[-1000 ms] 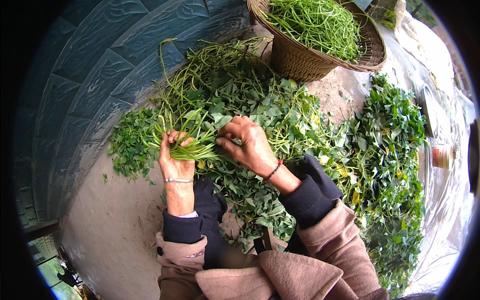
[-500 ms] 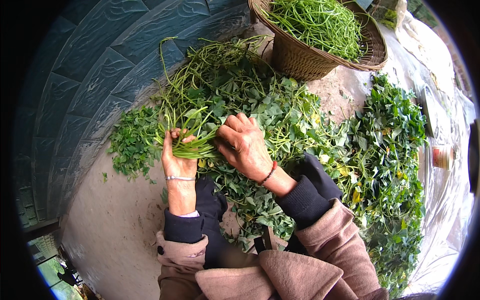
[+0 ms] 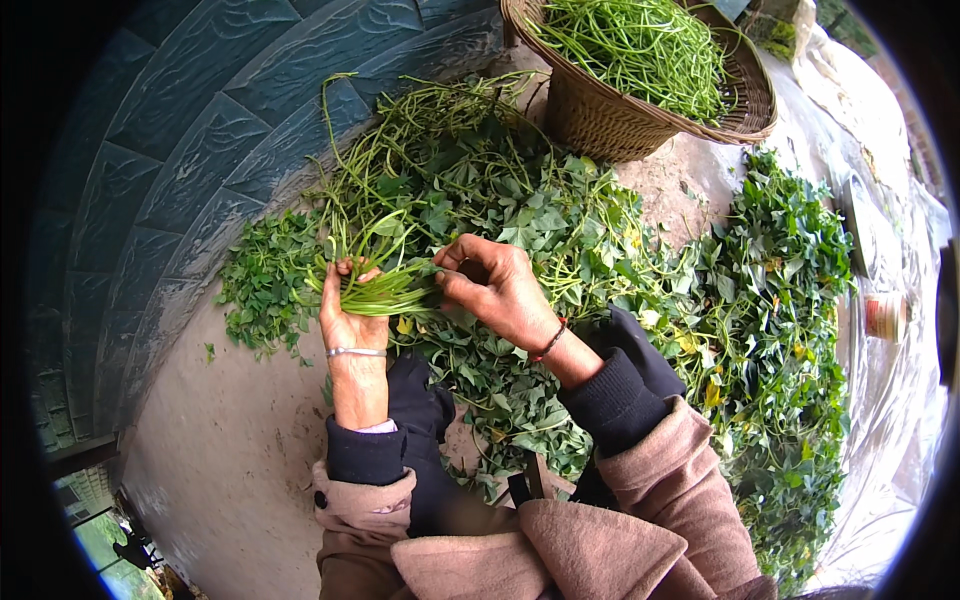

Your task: The person sits on the floor and sorts leafy green vegetables by hand, separating stems and leaves. The person places the separated stems into a nearby woven basket and continues processing the pile of greens.

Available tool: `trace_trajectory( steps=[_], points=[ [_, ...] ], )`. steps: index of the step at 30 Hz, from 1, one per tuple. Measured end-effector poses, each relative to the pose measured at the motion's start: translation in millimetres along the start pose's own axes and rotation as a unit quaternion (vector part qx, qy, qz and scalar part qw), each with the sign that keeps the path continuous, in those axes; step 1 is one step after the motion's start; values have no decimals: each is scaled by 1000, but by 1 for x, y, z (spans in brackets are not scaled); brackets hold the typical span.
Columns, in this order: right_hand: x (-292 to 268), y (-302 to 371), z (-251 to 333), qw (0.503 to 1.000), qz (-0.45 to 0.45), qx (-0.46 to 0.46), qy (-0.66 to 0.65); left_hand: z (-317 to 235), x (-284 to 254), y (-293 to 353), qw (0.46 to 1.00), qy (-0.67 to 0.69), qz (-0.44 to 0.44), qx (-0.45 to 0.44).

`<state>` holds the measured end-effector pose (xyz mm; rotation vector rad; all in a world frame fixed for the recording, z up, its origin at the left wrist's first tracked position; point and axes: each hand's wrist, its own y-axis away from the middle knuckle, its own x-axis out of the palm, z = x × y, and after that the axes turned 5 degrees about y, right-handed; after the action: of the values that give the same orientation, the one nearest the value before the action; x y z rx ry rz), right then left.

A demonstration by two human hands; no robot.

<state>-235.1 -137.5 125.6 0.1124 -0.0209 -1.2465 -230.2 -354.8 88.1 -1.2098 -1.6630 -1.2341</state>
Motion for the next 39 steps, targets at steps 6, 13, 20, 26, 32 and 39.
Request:
trace_trajectory(
  steps=[6,13,20,26,32,39],
  points=[
    [6,3,6,925,-93,-304,207,2,-2,-1,998,-40,33,34],
    [12,6,2,963,-51,-227,135,3,0,-1,996,-71,15,59],
    [11,4,2,960,-45,-198,191,9,14,4,996,-55,43,47],
    [15,5,-10,942,-67,-191,269,17,20,6,998,-44,9,52],
    [10,-1,-19,995,43,-63,63,14,21,6,1000,-20,14,19],
    [2,0,-13,983,118,55,-128,13,27,8,999,-32,26,11]
  ],
)
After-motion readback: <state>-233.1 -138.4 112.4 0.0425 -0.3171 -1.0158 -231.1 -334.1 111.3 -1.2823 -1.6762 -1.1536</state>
